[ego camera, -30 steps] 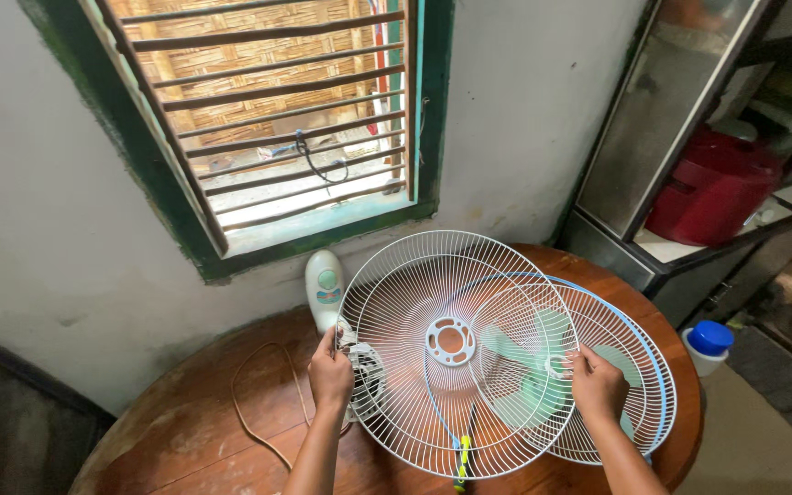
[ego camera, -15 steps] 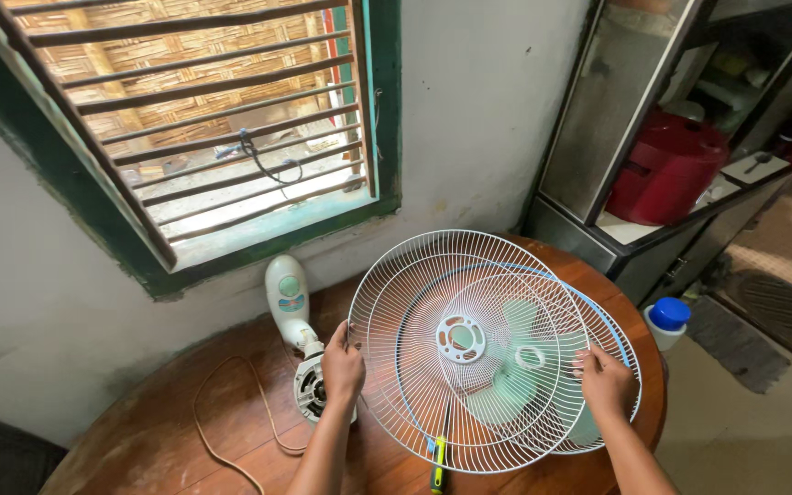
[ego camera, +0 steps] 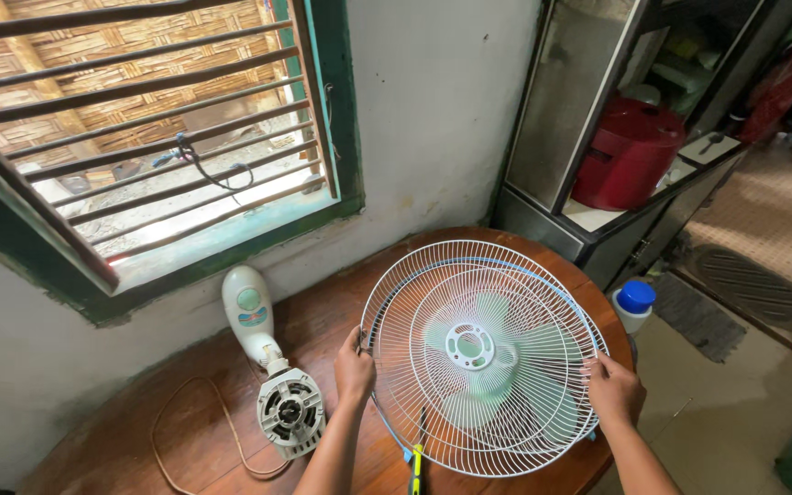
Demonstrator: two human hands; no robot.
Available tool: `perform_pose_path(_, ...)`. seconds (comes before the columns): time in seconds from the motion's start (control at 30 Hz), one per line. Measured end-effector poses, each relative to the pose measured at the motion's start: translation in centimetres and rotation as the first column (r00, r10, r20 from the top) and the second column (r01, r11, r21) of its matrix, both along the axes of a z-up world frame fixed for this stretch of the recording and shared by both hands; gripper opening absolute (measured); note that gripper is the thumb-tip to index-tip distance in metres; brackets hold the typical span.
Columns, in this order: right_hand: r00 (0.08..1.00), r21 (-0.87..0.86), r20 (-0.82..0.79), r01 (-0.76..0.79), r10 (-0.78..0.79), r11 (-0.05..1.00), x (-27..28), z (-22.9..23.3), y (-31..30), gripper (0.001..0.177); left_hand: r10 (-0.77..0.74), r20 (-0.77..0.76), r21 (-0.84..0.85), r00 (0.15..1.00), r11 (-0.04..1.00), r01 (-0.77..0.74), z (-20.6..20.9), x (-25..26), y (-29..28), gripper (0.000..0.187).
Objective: The person assembles a table fan by attaching the front grill to the fan blade assembly and then securing the rear grill to the motor housing. The person handles the fan components on a wooden table and aligns the parts to complete the assembly.
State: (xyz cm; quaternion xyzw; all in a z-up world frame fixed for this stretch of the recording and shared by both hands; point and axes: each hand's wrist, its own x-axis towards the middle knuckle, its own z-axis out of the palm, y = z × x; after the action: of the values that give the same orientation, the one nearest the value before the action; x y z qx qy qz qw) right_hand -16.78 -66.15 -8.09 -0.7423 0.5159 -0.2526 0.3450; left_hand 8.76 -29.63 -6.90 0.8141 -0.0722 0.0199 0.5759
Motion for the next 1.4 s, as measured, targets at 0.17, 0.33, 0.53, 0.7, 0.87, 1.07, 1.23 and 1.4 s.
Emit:
perform_pose_path(0.17,0.998,-0.057,-0.058,0.031,-0.035,0.998,-0.4,-0.8,-1.3,0.027,-0.041,-0.185,-0.046,0.982,0.998,0.033,-1.3,0.3,-1.7,0.063)
perform_pose_path(0.33,0.996,-0.021,-0.072,0.055,-0.056,0.998,-0.9,-1.2,-2.0,0.028,-0.083,-0.18,-0.064,0.98,0.995,0.073,-2.8,0.5,-2.9,0.065)
perform_pose_path(0.53,0.989,-0.01,-0.128,0.075,-0.075,0.997,-1.0,-1.5,-2.3,0.03,-0.09,-0.259,-0.039,0.962,0.996,0.083,-3.8,0.6,-4.0,0.066)
perform_pose_path(0.7,0.989,0.023,-0.117,0.09,-0.087,0.996,-1.2,-2.7,-2.7,0.03,-0.091,-0.27,-0.027,0.959,0.996,0.087,-4.7,0.6,-4.4,0.066)
perform_pose_path(0.87,0.987,0.008,-0.137,0.089,-0.087,0.996,-1.1,-4.2,-3.4,0.031,-0.091,-0.269,-0.011,0.959,0.996,0.091,-6.4,0.9,-4.5,0.069)
perform_pose_path(1.07,0.978,-0.06,-0.194,0.063,-0.073,0.996,-0.9,-5.0,-3.9,0.032,-0.103,-0.271,-0.008,0.957,0.994,0.105,-9.0,1.6,-4.6,0.069)
perform_pose_path(1.23,0.99,0.049,-0.126,0.066,-0.059,0.997,-0.7,-5.0,-4.0,0.031,-0.11,-0.277,-0.013,0.954,0.994,0.111,-9.2,1.7,-4.8,0.066)
perform_pose_path(1.4,0.98,0.101,-0.19,0.078,-0.057,0.992,-0.2,-3.7,-3.6,0.03,-0.079,-0.372,0.137,0.925,0.981,0.139,-7.0,1.4,-4.5,0.072)
